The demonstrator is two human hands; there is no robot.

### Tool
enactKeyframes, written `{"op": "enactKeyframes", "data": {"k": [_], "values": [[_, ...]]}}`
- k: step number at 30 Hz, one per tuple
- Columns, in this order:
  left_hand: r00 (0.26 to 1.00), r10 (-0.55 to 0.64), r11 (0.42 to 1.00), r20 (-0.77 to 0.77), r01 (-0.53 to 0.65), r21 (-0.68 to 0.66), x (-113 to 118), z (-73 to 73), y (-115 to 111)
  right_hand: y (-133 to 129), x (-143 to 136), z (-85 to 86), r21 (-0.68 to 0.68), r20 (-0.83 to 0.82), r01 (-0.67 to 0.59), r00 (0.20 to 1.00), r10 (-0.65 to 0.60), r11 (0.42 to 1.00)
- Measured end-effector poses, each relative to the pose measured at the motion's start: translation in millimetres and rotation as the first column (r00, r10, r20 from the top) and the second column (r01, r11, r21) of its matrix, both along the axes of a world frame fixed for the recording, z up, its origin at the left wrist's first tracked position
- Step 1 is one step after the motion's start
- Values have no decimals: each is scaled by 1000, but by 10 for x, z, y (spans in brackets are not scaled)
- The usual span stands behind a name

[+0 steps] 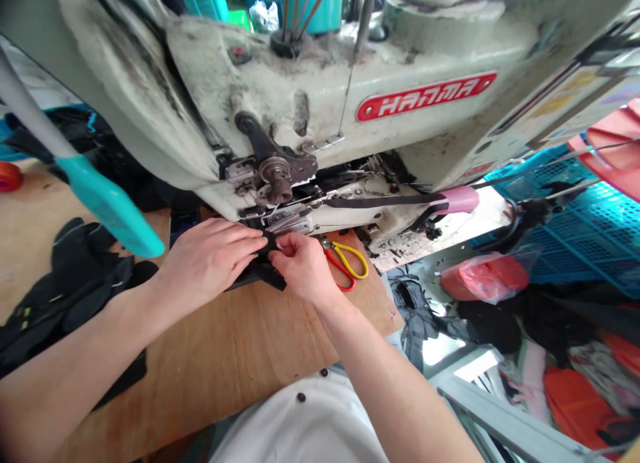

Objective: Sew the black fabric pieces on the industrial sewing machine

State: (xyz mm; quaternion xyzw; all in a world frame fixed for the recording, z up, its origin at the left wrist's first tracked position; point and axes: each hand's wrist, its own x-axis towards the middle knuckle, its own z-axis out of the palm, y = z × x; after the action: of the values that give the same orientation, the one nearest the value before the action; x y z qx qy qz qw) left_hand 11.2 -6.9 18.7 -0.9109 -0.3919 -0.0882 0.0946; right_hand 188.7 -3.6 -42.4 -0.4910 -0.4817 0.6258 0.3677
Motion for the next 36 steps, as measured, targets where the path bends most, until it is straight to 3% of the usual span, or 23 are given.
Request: {"op": "enactKeyframes", "data": {"k": [4,8,12,36], "values": [[999,43,999,-27,-43,-1,-25,51,64,57,-54,9,-8,-21,64,998,-64,998],[994,67,997,-81,-71,-44,-52,92,132,80,-116,6,19,59,133,989,-134,991],[976,161,982,-145,-174,-79,-25,124,157,80,-158,36,35,93,175,980,-177,984],[955,260,965,-145,-261,11,38,58,81,108,-168,8,55,91,181,978,-186,982]]}}
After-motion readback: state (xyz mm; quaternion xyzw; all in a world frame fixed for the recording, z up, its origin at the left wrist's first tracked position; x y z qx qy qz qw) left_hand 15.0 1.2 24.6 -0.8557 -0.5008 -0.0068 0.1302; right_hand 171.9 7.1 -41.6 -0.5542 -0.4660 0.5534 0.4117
